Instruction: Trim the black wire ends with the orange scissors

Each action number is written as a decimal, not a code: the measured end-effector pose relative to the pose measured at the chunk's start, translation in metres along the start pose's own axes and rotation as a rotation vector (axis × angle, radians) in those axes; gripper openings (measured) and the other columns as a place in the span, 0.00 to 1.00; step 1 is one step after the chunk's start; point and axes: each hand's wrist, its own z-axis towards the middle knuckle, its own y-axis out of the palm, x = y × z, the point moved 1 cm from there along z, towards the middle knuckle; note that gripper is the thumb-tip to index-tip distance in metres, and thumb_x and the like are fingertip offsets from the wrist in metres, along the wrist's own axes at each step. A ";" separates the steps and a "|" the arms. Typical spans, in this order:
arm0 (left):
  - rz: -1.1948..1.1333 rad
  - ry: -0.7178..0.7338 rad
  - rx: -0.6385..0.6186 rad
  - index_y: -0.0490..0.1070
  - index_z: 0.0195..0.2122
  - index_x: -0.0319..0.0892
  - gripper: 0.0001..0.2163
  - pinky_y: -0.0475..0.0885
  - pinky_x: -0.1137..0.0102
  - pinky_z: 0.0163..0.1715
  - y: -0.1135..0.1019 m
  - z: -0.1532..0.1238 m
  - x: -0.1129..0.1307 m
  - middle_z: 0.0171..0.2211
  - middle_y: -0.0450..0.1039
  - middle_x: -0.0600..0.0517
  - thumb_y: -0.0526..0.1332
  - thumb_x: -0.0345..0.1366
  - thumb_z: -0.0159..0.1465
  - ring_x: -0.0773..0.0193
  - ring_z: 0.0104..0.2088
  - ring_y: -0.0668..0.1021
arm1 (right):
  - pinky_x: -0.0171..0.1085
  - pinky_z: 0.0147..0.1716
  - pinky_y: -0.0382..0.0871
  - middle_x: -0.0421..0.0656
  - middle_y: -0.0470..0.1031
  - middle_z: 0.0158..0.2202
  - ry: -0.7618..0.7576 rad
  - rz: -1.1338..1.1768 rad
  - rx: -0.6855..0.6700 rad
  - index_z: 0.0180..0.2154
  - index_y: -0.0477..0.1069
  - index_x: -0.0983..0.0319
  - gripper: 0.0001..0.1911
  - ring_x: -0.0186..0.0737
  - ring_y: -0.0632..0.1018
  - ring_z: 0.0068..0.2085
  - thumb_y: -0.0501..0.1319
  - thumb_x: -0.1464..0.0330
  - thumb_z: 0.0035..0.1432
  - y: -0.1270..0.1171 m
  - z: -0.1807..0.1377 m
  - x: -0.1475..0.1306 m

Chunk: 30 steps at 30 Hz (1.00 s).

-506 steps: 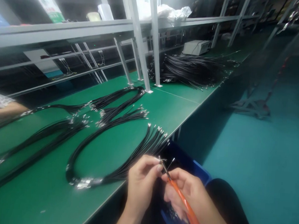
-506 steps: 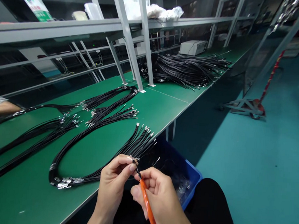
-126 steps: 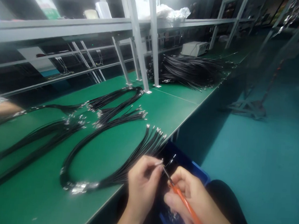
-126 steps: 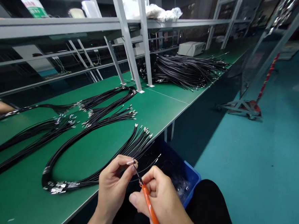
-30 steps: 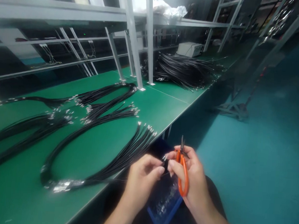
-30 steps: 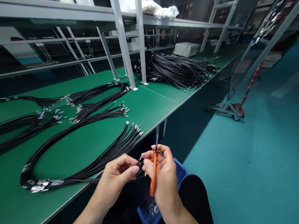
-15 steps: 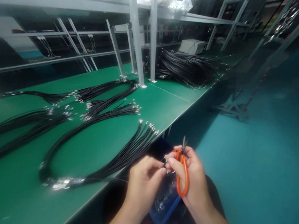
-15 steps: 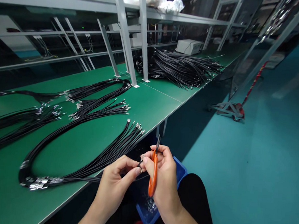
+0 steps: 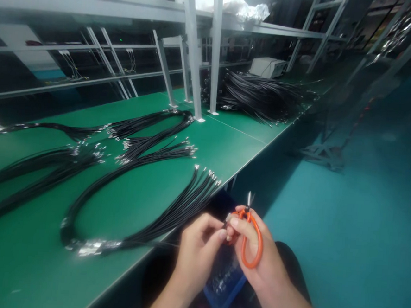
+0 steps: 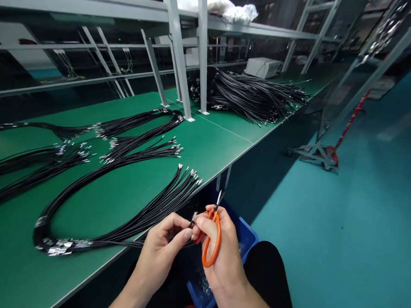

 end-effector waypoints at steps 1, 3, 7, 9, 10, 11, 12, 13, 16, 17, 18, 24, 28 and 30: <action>-0.006 -0.003 -0.012 0.71 0.29 0.39 0.06 0.70 0.71 0.34 -0.001 0.000 0.000 0.29 0.75 0.51 0.61 0.35 0.61 0.63 0.31 0.76 | 0.32 0.27 0.64 0.36 0.71 0.24 -0.019 -0.011 0.008 0.35 0.65 0.60 0.11 0.32 0.70 0.25 0.63 0.76 0.50 0.001 -0.001 0.000; -0.049 -0.004 -0.026 0.70 0.32 0.40 0.06 0.70 0.71 0.33 -0.003 0.000 0.000 0.29 0.74 0.51 0.60 0.37 0.62 0.64 0.31 0.75 | 0.32 0.27 0.64 0.36 0.70 0.25 -0.046 -0.033 0.023 0.36 0.65 0.60 0.12 0.32 0.69 0.25 0.64 0.76 0.49 0.005 -0.003 0.000; -0.150 0.024 0.009 0.69 0.40 0.41 0.10 0.70 0.72 0.30 -0.003 0.003 0.006 0.33 0.71 0.50 0.62 0.40 0.60 0.65 0.30 0.74 | 0.31 0.27 0.65 0.36 0.71 0.27 -0.055 -0.080 0.003 0.35 0.66 0.59 0.12 0.32 0.71 0.27 0.65 0.76 0.49 0.013 -0.008 0.002; -0.173 0.025 0.041 0.70 0.35 0.40 0.08 0.70 0.72 0.29 -0.002 0.005 0.009 0.31 0.70 0.51 0.64 0.38 0.58 0.66 0.28 0.73 | 0.31 0.27 0.66 0.35 0.71 0.29 -0.074 -0.082 -0.015 0.35 0.67 0.59 0.13 0.32 0.71 0.28 0.65 0.77 0.49 0.015 -0.008 0.004; -0.205 0.020 0.048 0.70 0.32 0.40 0.07 0.69 0.73 0.28 -0.002 0.006 0.011 0.29 0.69 0.53 0.64 0.37 0.58 0.67 0.27 0.73 | 0.31 0.27 0.66 0.35 0.71 0.29 -0.080 -0.075 -0.025 0.35 0.67 0.59 0.13 0.32 0.71 0.28 0.65 0.77 0.48 0.016 -0.008 0.004; -0.258 0.016 0.045 0.69 0.29 0.39 0.06 0.69 0.73 0.27 -0.002 0.007 0.012 0.27 0.68 0.54 0.64 0.35 0.58 0.68 0.25 0.72 | 0.31 0.27 0.66 0.35 0.71 0.29 -0.076 -0.064 -0.035 0.35 0.67 0.59 0.13 0.32 0.72 0.28 0.64 0.78 0.49 0.016 -0.008 0.005; -0.318 0.013 0.032 0.69 0.27 0.39 0.06 0.69 0.73 0.27 -0.002 0.008 0.013 0.25 0.68 0.55 0.64 0.34 0.58 0.69 0.24 0.72 | 0.31 0.27 0.66 0.36 0.71 0.28 -0.064 -0.053 -0.045 0.35 0.67 0.59 0.12 0.32 0.71 0.28 0.64 0.78 0.49 0.015 -0.008 0.005; -0.376 0.010 0.010 0.68 0.26 0.39 0.06 0.68 0.73 0.26 -0.002 0.009 0.013 0.23 0.68 0.55 0.64 0.33 0.58 0.69 0.23 0.71 | 0.31 0.27 0.66 0.36 0.71 0.28 -0.050 -0.042 -0.058 0.35 0.67 0.59 0.11 0.32 0.71 0.28 0.63 0.77 0.50 0.015 -0.007 0.005; -0.461 -0.014 -0.047 0.69 0.26 0.38 0.05 0.66 0.74 0.26 -0.003 0.011 0.014 0.22 0.69 0.55 0.63 0.31 0.59 0.70 0.23 0.71 | 0.32 0.28 0.66 0.37 0.71 0.27 -0.020 -0.021 -0.079 0.34 0.67 0.61 0.09 0.32 0.70 0.27 0.63 0.77 0.50 0.012 -0.006 0.005; -0.471 -0.032 -0.048 0.69 0.26 0.38 0.05 0.66 0.75 0.27 -0.003 0.011 0.013 0.22 0.69 0.55 0.62 0.31 0.59 0.70 0.23 0.71 | 0.32 0.29 0.66 0.37 0.71 0.27 -0.020 -0.019 -0.080 0.34 0.67 0.61 0.09 0.32 0.70 0.27 0.62 0.77 0.50 0.012 -0.005 0.005; -0.481 -0.053 -0.044 0.69 0.27 0.39 0.05 0.65 0.75 0.27 -0.003 0.011 0.013 0.22 0.69 0.55 0.62 0.31 0.59 0.70 0.23 0.70 | 0.32 0.29 0.66 0.37 0.70 0.28 -0.022 -0.019 -0.080 0.34 0.67 0.61 0.09 0.32 0.70 0.27 0.62 0.77 0.50 0.011 -0.005 0.004; -0.540 -0.090 -0.026 0.67 0.28 0.39 0.06 0.64 0.74 0.27 0.000 0.010 0.014 0.22 0.64 0.56 0.60 0.34 0.61 0.70 0.24 0.68 | 0.33 0.28 0.66 0.38 0.71 0.29 -0.026 -0.028 -0.068 0.34 0.68 0.60 0.09 0.32 0.70 0.27 0.64 0.76 0.50 0.011 -0.004 0.006; -0.574 -0.033 -0.074 0.65 0.30 0.40 0.05 0.65 0.73 0.29 0.002 0.011 0.013 0.25 0.66 0.56 0.61 0.32 0.61 0.70 0.25 0.69 | 0.33 0.29 0.67 0.37 0.71 0.28 -0.035 -0.010 -0.060 0.33 0.68 0.60 0.09 0.32 0.70 0.27 0.65 0.76 0.49 0.013 -0.004 0.003; -0.542 -0.003 -0.064 0.65 0.29 0.40 0.05 0.67 0.73 0.30 -0.001 0.010 0.011 0.27 0.66 0.55 0.60 0.32 0.61 0.70 0.26 0.69 | 0.32 0.29 0.67 0.37 0.71 0.28 -0.034 -0.003 -0.069 0.33 0.68 0.60 0.09 0.31 0.70 0.26 0.64 0.76 0.49 0.014 -0.004 0.001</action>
